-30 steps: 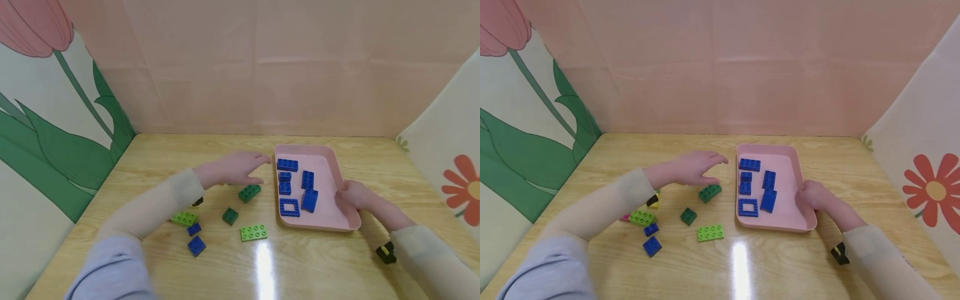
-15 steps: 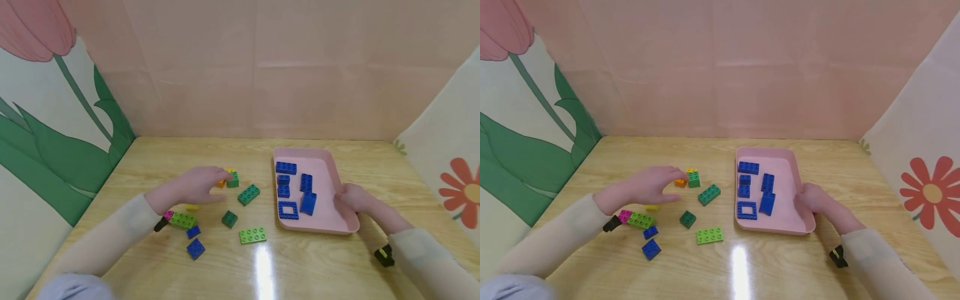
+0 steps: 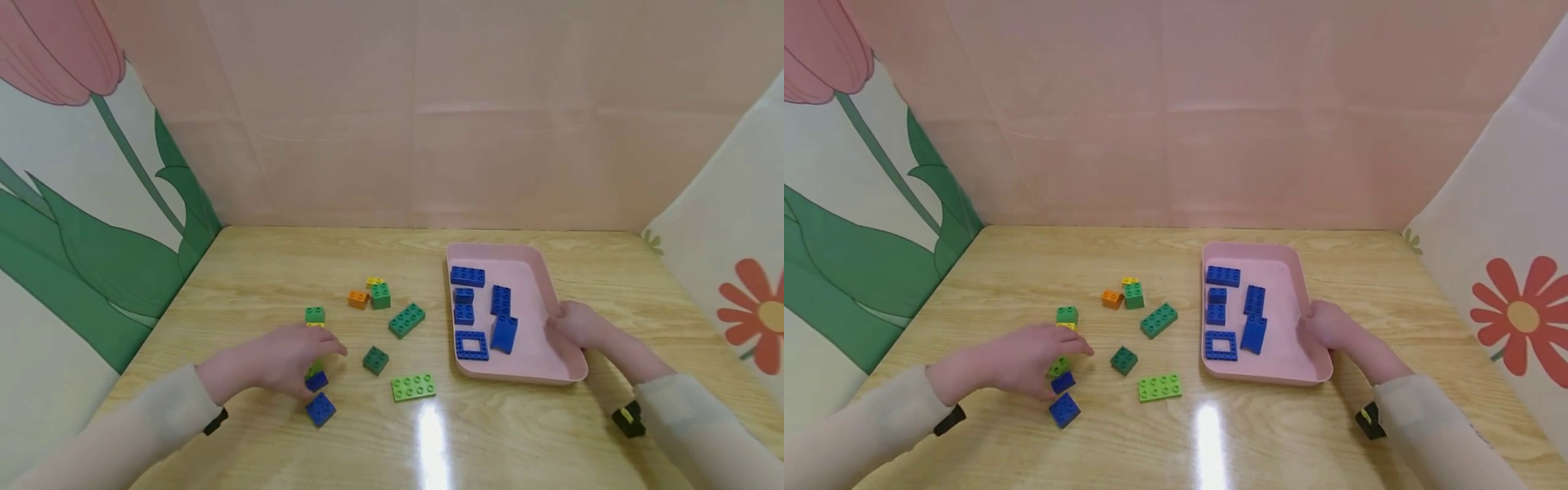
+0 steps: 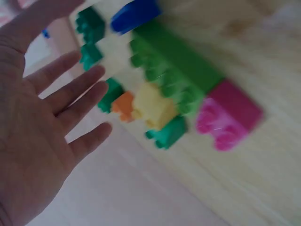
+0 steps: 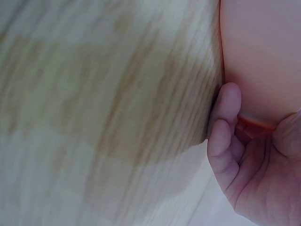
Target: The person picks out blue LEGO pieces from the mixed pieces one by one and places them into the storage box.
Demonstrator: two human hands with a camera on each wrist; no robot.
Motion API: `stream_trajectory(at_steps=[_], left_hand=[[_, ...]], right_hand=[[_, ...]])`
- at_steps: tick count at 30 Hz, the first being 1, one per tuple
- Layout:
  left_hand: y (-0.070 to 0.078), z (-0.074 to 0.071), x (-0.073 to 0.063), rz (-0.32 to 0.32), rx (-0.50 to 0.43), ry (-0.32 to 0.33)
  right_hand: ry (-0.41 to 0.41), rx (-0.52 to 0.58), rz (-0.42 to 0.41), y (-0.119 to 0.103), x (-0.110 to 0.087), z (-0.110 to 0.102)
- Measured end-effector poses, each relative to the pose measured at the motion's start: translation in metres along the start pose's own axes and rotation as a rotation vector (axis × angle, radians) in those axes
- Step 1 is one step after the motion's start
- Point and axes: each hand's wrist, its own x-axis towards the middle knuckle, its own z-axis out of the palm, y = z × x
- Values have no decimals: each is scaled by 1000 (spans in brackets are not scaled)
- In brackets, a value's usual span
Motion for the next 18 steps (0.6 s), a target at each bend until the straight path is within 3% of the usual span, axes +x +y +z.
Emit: stream_trajectory(at_steps=[8, 18], left_hand=[[-6, 21, -3, 96, 205, 28], [-8, 24, 0, 107, 286, 3]], right_hand=[[-1, 19, 6, 3, -1, 2], [12, 7, 4, 1, -1, 1]])
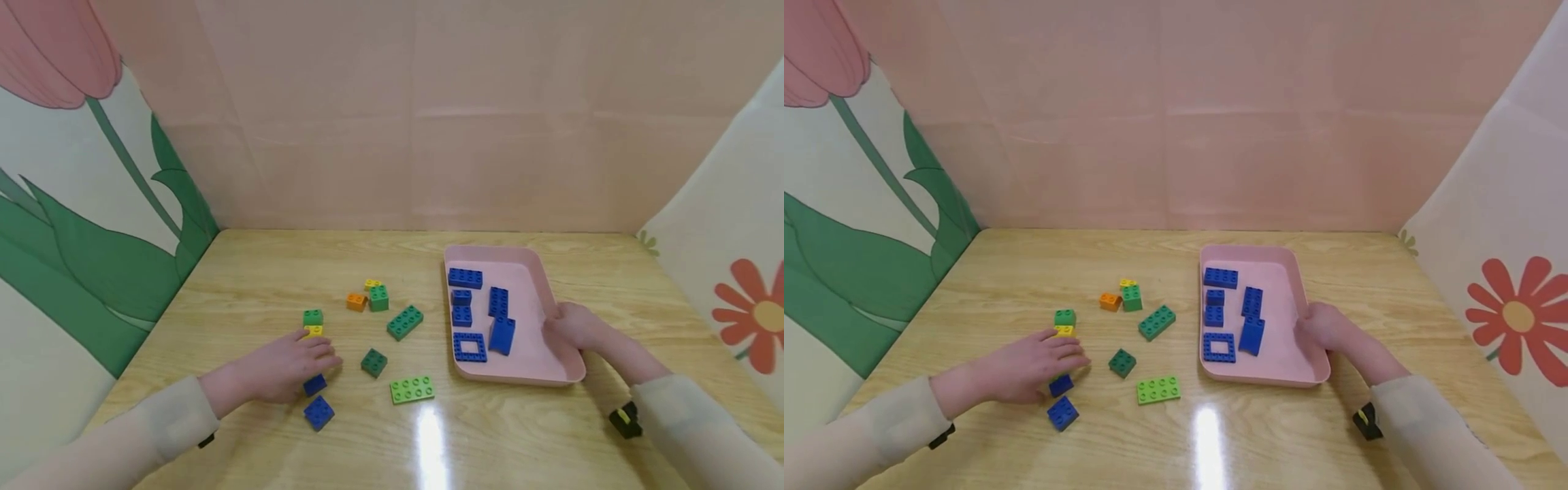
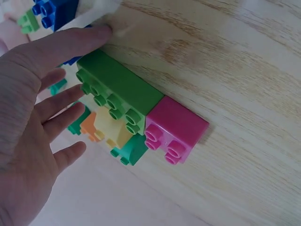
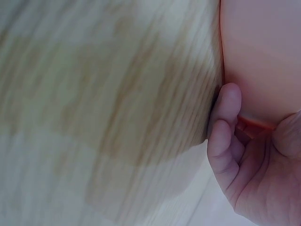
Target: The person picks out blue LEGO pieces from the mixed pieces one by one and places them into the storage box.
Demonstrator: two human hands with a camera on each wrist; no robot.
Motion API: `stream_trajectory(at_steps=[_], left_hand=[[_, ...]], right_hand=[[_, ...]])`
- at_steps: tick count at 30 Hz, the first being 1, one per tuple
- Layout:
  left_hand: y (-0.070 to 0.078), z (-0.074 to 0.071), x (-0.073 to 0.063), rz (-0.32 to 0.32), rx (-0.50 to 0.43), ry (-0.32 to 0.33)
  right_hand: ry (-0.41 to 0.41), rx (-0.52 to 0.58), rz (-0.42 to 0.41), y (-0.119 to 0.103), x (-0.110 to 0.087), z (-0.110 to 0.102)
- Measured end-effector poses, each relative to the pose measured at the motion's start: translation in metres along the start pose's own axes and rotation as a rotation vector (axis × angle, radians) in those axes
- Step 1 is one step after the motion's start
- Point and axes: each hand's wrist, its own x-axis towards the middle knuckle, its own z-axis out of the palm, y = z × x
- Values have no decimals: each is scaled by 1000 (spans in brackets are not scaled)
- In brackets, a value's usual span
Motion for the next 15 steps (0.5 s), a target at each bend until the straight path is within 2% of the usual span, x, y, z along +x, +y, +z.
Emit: stream_trajectory(at_steps=[15], left_hand=[[1, 2, 0, 55, 18, 54]], right_hand=[[34, -52, -20, -2, -1, 0]])
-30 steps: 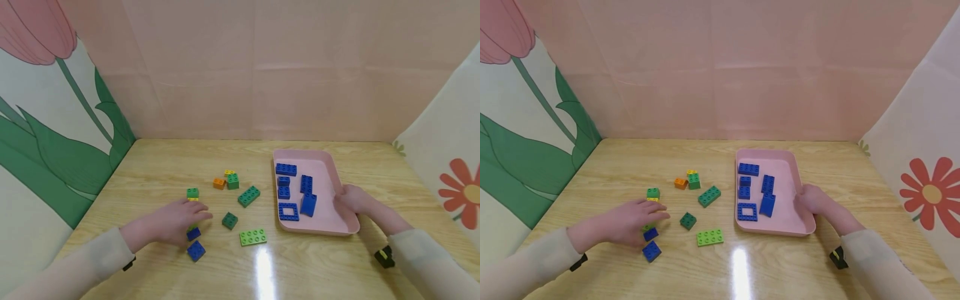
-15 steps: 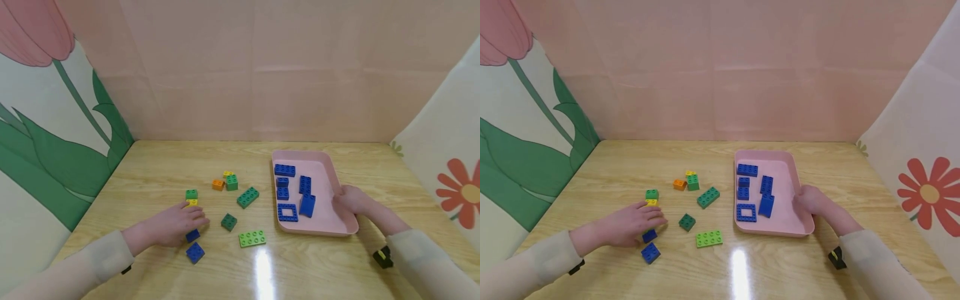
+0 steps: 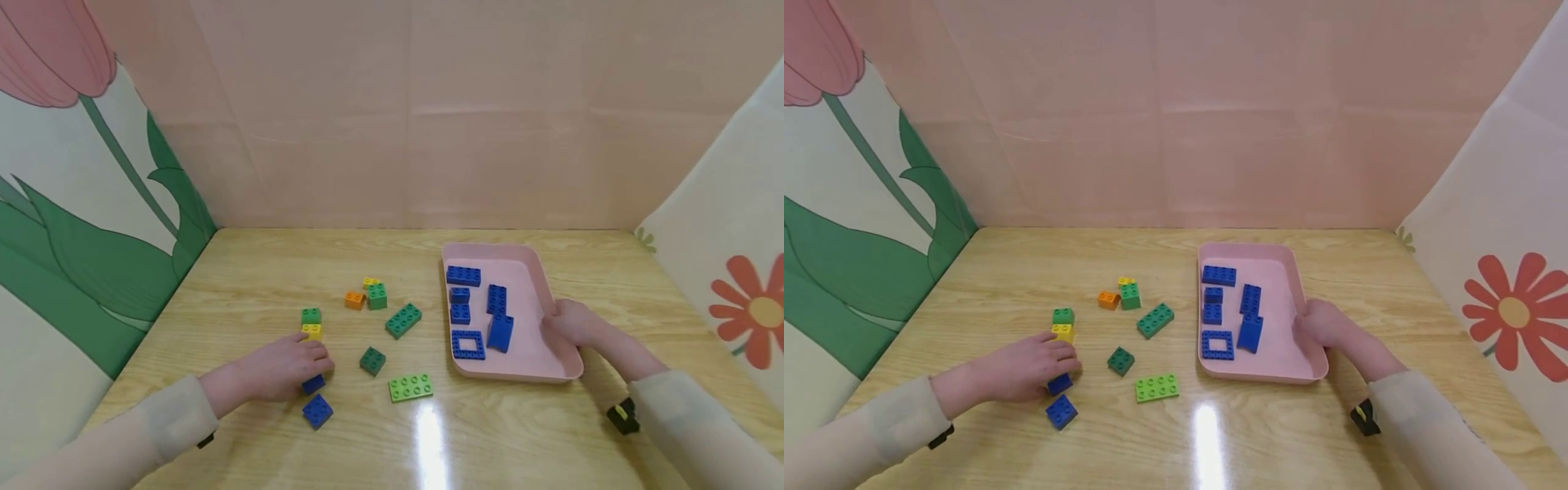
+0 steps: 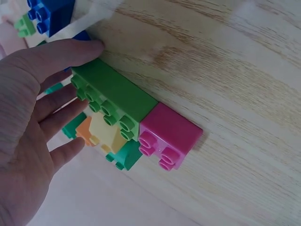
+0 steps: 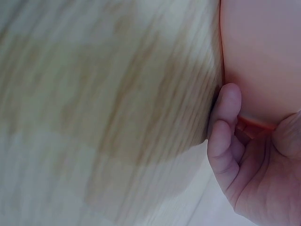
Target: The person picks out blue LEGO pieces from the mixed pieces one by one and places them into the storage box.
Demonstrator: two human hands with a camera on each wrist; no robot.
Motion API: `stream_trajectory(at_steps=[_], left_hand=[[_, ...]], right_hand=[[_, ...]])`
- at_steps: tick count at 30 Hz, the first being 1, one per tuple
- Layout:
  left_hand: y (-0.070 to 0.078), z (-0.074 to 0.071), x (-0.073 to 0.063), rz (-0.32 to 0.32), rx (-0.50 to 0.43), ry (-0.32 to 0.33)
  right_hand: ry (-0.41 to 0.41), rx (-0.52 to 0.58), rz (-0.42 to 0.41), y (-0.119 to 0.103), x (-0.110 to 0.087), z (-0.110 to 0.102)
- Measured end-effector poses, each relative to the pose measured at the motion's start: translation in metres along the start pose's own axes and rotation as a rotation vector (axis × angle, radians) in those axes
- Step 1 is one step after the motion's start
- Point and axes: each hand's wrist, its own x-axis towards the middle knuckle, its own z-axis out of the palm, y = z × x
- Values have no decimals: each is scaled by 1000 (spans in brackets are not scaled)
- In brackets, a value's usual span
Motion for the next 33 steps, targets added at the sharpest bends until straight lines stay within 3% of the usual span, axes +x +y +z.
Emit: stream_trajectory(at_steps=[21, 33], left_hand=[[1, 3, 2, -1, 0, 37], [1, 3, 1, -26, -28, -6]], right_hand=[[-41, 45, 22, -1, 0, 0], [-39, 28, 43, 0, 2, 1]])
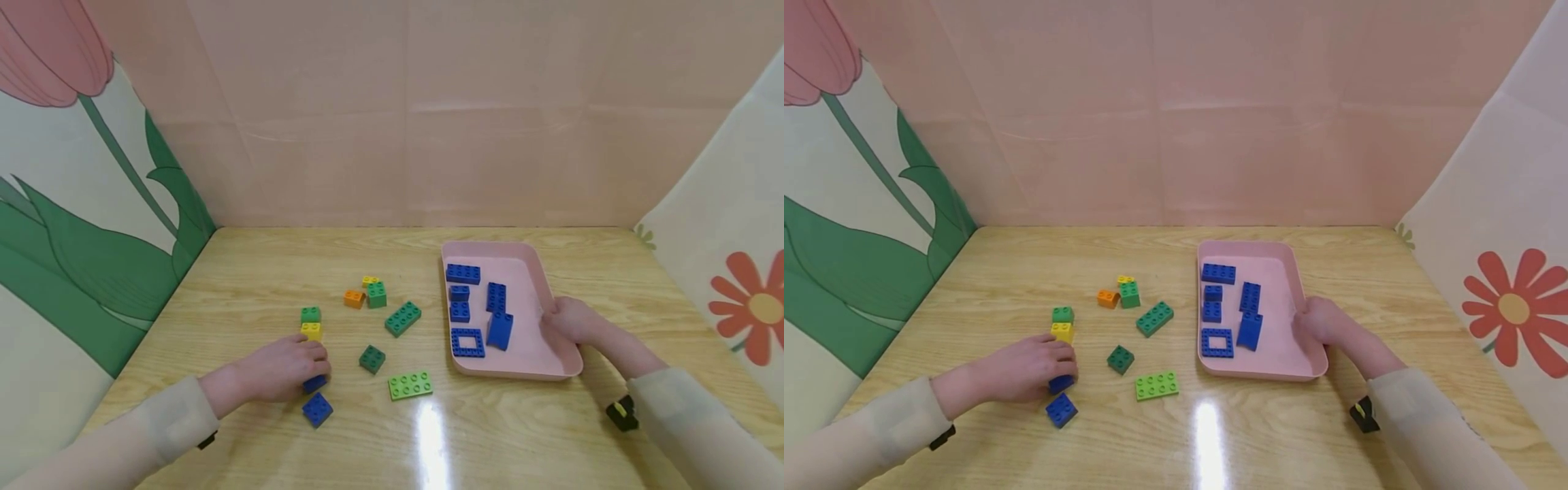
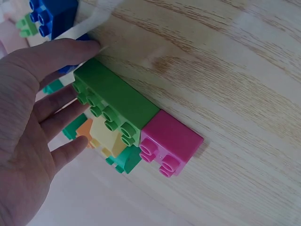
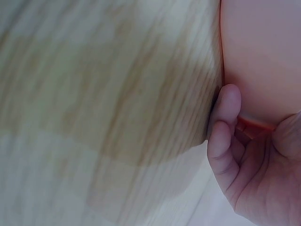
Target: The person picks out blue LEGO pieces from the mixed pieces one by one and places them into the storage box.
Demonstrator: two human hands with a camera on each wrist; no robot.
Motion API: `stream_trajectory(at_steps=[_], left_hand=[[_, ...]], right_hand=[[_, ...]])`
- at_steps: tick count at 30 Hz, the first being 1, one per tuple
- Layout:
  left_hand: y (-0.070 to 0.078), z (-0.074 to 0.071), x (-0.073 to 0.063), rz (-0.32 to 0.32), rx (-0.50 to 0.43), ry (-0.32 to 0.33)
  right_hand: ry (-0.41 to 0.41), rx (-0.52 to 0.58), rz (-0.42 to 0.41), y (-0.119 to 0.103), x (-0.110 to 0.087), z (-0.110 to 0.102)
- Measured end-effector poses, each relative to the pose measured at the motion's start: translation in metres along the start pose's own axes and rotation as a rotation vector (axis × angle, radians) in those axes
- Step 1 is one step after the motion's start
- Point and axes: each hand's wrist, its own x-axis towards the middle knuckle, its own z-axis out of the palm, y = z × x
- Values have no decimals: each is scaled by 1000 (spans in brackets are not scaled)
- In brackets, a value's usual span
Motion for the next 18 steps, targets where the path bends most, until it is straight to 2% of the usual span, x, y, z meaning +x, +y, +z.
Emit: stream_trajectory(at_steps=[7, 12, 15, 18], left_hand=[[0, -1, 1, 2, -4, 4], [0, -1, 1, -24, -66, 13], [-1, -3, 1, -43, -108, 38], [-3, -6, 1, -61, -124, 90]], right_hand=[[7, -3, 2, 1, 0, 1], [-2, 8, 5, 1, -2, 1], [-12, 24, 9, 0, -2, 0], [-17, 30, 6, 0, -1, 0]])
